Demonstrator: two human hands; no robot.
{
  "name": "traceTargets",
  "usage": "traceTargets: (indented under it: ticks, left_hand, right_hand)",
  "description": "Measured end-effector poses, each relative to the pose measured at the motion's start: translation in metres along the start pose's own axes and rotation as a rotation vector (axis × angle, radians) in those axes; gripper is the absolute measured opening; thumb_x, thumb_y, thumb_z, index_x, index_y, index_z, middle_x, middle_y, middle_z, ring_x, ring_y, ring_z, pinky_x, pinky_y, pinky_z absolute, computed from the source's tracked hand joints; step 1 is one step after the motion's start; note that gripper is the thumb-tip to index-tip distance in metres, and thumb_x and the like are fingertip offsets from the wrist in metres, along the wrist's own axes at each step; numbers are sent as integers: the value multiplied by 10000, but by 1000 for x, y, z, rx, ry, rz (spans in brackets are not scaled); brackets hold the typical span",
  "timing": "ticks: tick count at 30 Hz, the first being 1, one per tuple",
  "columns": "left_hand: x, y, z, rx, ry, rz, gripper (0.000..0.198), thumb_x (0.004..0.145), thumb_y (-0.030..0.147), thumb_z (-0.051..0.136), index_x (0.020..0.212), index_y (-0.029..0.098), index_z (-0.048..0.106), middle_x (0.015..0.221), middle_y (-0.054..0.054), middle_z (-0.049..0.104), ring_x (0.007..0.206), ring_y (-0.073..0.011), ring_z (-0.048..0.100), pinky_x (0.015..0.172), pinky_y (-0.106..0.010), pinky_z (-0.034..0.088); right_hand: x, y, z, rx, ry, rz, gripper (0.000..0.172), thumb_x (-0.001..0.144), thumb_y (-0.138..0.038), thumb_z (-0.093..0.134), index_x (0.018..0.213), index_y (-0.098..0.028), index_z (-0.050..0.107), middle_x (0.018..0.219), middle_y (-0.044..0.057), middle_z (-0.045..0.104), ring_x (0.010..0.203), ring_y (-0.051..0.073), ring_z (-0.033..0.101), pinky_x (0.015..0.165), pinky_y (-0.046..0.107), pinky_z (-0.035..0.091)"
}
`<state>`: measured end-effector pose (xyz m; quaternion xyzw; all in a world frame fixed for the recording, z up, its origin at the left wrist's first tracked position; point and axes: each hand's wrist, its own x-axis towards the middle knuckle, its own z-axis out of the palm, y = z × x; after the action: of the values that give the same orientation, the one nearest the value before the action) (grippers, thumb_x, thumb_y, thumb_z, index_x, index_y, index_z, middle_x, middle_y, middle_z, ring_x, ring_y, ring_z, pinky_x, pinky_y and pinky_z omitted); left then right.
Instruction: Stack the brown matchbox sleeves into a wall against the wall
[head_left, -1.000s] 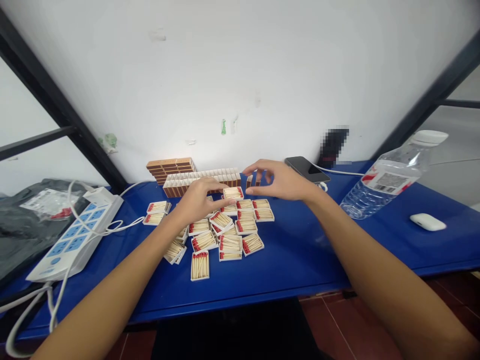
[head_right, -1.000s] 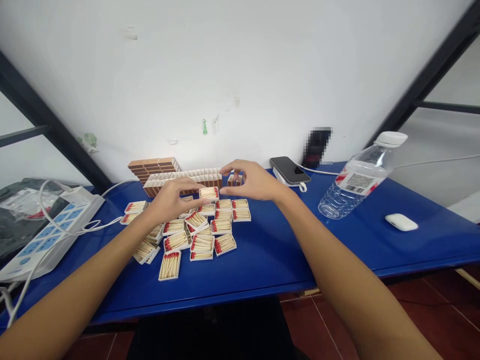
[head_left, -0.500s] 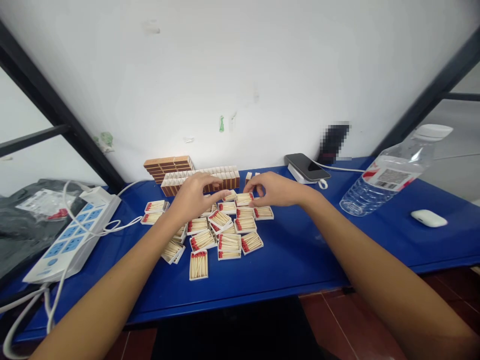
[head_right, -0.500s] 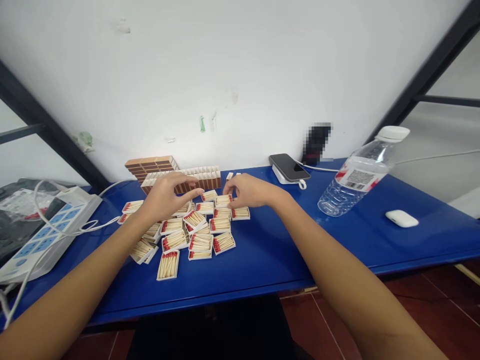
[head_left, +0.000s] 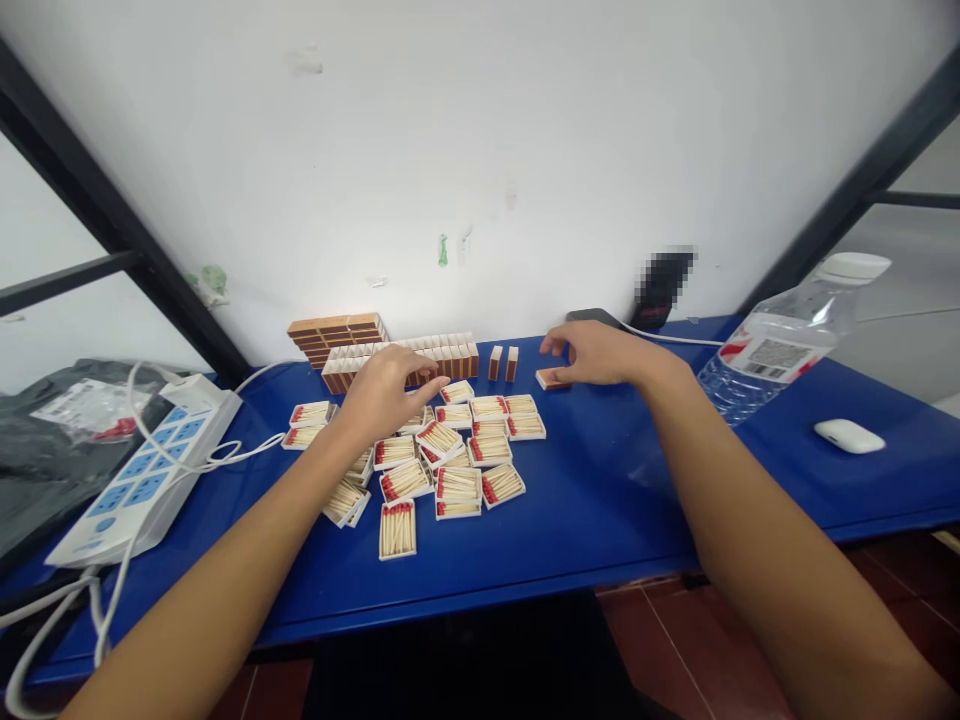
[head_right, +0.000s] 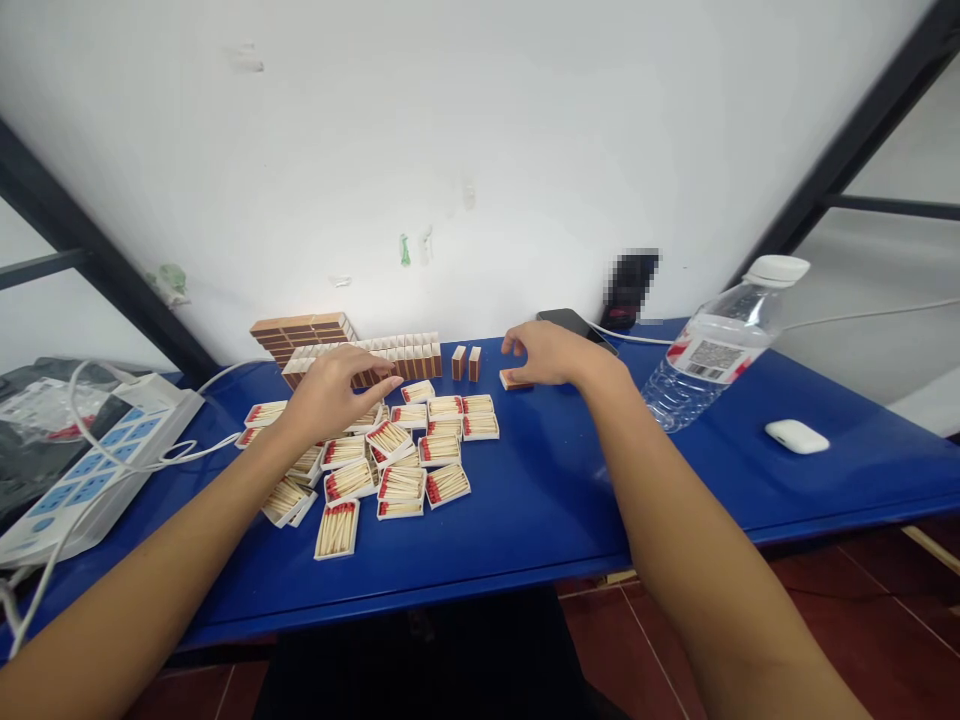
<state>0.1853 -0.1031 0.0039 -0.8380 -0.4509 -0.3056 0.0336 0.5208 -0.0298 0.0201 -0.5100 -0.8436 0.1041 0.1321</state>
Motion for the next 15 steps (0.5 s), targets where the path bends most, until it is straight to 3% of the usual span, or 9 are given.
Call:
traceTargets:
  ticks: [3, 8, 11, 15]
  left_hand:
    - [0, 1, 0, 16, -6, 21, 219, 952, 419, 648, 976, 234, 764, 977, -75, 787, 943, -265, 685, 872, -457, 528]
    - [0, 2, -1, 13, -12, 33, 213, 960, 400, 638, 965, 228, 763, 958, -69, 786, 922, -256, 688, 849, -441, 533]
    - [0, 6, -2, -8, -14, 29, 230, 953, 421, 650, 980, 222, 762, 964, -71, 786, 924, -256, 693, 845, -443, 541]
    - [-1, 14, -3, -104, 0, 36, 370, 878, 527, 730, 1097, 229, 747, 1044, -75, 781, 983, -260, 706, 887, -444, 557]
  right_hand:
    - [4, 15, 10, -16, -116, 70, 468, 607, -413, 886, 1016, -223, 761, 1002, 96, 754, 795, 263, 685, 634, 361, 498]
    - [6, 18, 11, -9, -245, 180, 302, 608, -403, 899, 791, -230, 734, 841, 66, 755, 701, 243, 677, 581, 350, 465]
    - [1, 2, 1, 98, -225, 63, 320, 676, -473, 857, 856, -225, 764, 883, 71, 763, 754, 243, 686, 614, 351, 496]
    - [-8, -38, -3, 299, -166, -224, 418, 783, -535, 781, 1084, -245, 776, 1011, 70, 757, 909, 242, 679, 746, 350, 540]
